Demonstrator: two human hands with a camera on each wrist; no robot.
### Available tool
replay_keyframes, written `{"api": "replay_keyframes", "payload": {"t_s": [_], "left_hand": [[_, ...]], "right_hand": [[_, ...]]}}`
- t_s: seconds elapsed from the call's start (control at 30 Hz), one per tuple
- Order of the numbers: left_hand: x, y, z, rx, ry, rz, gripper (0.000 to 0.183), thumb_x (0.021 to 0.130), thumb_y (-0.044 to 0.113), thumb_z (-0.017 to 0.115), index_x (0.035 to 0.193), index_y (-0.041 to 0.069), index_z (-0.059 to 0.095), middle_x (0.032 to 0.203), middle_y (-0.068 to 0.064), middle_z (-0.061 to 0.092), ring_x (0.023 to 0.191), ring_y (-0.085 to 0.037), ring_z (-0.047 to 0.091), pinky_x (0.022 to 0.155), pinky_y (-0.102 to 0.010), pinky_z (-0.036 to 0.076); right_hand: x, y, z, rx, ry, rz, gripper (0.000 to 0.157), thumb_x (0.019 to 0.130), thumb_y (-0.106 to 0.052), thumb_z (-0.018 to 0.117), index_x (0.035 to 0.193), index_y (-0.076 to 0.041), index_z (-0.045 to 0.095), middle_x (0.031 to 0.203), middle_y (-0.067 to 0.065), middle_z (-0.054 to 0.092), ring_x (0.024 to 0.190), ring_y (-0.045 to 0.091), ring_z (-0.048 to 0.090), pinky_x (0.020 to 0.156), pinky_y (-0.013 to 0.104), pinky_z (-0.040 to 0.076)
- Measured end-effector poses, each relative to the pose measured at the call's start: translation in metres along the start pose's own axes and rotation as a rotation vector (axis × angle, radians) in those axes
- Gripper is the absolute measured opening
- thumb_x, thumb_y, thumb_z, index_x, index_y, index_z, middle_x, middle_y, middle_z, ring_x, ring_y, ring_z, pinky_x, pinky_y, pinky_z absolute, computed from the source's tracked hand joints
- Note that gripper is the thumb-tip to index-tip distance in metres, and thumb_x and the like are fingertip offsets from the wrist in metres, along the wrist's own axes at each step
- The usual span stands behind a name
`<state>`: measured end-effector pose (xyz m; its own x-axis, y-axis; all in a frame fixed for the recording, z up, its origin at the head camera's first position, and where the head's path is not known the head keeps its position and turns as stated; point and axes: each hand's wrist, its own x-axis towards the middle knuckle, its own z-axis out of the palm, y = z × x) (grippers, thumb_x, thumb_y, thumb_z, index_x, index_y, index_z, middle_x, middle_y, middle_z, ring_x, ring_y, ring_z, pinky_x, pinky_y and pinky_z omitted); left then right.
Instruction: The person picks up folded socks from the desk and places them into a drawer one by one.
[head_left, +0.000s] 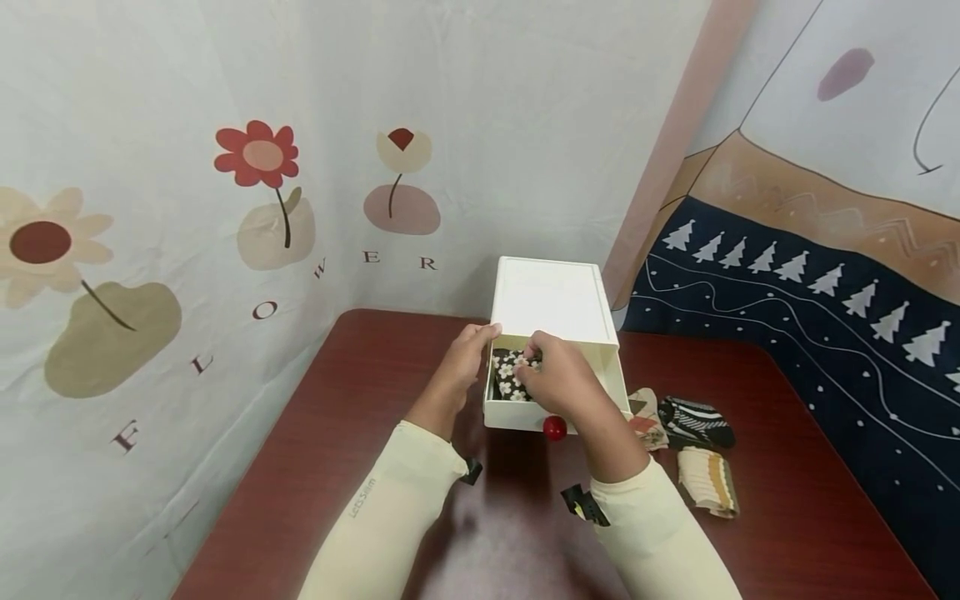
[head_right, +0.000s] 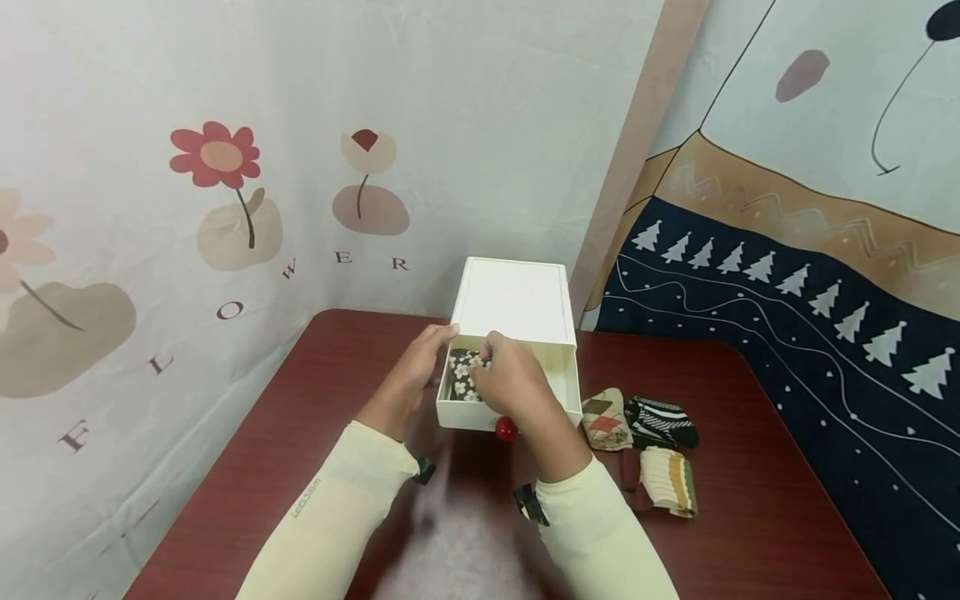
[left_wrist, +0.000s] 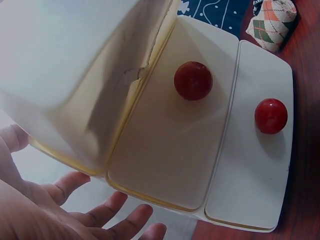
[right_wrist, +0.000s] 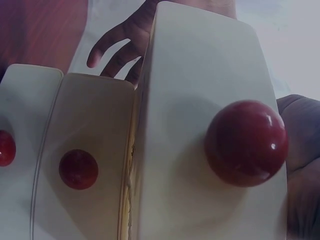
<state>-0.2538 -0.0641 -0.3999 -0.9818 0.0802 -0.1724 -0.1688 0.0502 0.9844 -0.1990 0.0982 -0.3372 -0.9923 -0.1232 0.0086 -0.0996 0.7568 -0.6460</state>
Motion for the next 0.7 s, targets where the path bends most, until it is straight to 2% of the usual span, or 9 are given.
{"api": "replay_keyframes", "payload": {"t_s": [0.3,0.53,0.7], "left_hand": [[-0.0009,0.0009,-0.0005,0.019,0.001,-0.001,0.043,0.108,0.054,0.054,0.128,0.016,0.058,0.14,-0.014,0.06,0.142,-0.035,0.051,0.117,-0.07,0.036],[-0.0018,0.0011,0.0002,0.023,0.006,-0.005,0.045,0.108,0.055,0.054,0.129,0.015,0.058,0.148,-0.014,0.056,0.151,-0.037,0.045,0.12,-0.072,0.033],[-0.0011,-0.0004,0.0007,0.022,0.0,-0.012,0.048,0.108,0.056,0.053,0.133,0.015,0.057,0.155,-0.015,0.053,0.156,-0.039,0.041,0.123,-0.074,0.031]], "right_hand": [[0.0027,-0.0069,0.0025,-0.075,-0.042,0.019,0.025,0.102,-0.016,0.078,0.12,-0.002,0.067,0.092,0.014,0.068,0.072,0.023,0.058,0.061,0.03,0.048],[0.0034,-0.007,0.0026,-0.077,-0.059,0.019,0.027,0.102,-0.018,0.078,0.12,-0.003,0.066,0.092,0.014,0.067,0.072,0.024,0.059,0.062,0.032,0.049],[-0.0019,-0.0041,-0.0009,-0.074,-0.038,0.005,0.031,0.1,-0.021,0.081,0.123,-0.005,0.068,0.117,0.018,0.074,0.093,0.029,0.066,0.081,0.043,0.058]]}}
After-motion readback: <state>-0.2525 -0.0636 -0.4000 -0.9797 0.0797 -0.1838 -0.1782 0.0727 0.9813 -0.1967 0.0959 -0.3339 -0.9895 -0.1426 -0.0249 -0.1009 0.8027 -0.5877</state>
